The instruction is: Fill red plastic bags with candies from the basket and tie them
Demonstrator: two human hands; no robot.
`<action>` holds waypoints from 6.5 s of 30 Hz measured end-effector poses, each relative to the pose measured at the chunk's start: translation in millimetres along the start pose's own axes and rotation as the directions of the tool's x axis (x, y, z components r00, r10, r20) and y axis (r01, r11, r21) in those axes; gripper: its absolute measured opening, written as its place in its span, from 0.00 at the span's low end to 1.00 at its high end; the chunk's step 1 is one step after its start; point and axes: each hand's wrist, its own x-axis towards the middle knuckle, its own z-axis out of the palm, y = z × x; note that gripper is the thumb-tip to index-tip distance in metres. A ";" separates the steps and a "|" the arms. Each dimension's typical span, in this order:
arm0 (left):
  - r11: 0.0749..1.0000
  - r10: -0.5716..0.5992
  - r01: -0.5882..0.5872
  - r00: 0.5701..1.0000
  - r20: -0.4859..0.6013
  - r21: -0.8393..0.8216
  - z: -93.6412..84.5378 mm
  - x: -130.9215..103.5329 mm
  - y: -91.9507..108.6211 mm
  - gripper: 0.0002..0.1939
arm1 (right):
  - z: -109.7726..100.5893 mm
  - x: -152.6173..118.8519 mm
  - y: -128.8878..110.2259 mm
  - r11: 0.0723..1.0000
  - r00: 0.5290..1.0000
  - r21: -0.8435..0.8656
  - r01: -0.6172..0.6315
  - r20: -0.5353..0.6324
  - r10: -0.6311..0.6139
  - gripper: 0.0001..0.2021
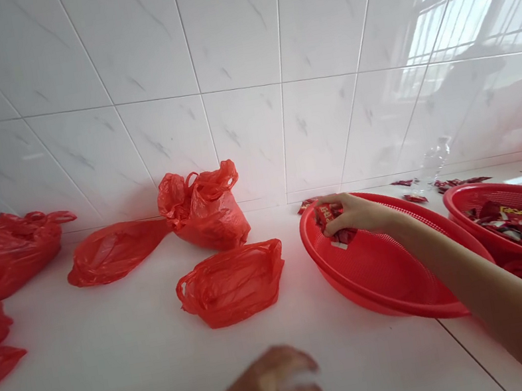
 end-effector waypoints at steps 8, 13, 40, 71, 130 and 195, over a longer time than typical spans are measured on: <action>0.772 -0.304 0.475 0.859 -0.411 0.422 -41.9 -36.3 -37.5 0.29 | 79.9 56.6 -58.9 0.981 0.969 -0.078 0.178 0.188 -0.161 0.16; 0.756 -0.342 0.487 0.863 -0.371 0.437 -28.0 -37.8 -42.0 0.30 | 144.4 100.7 -55.5 0.845 0.959 -0.468 0.259 0.231 -0.166 0.17; 0.909 -0.319 0.390 0.879 -0.355 0.148 -26.1 -36.8 -28.8 0.29 | 161.5 98.7 -40.3 0.791 0.948 -0.582 0.188 0.318 0.009 0.46; 0.776 -0.625 0.618 0.722 -0.298 -0.131 -97.7 -10.7 -89.5 0.05 | 174.0 112.0 -4.3 0.751 0.955 -0.609 0.255 0.279 -0.098 0.13; 0.673 -0.602 0.736 0.603 -0.523 0.075 -188.8 -68.8 -59.1 0.31 | 102.3 70.5 -25.6 0.946 0.936 -0.306 0.111 -0.288 -0.203 0.23; 0.992 -0.118 0.101 0.576 -0.809 -0.073 -198.4 6.5 -21.7 0.09 | 160.7 47.3 -65.4 0.771 0.878 0.478 0.420 0.002 -0.479 0.11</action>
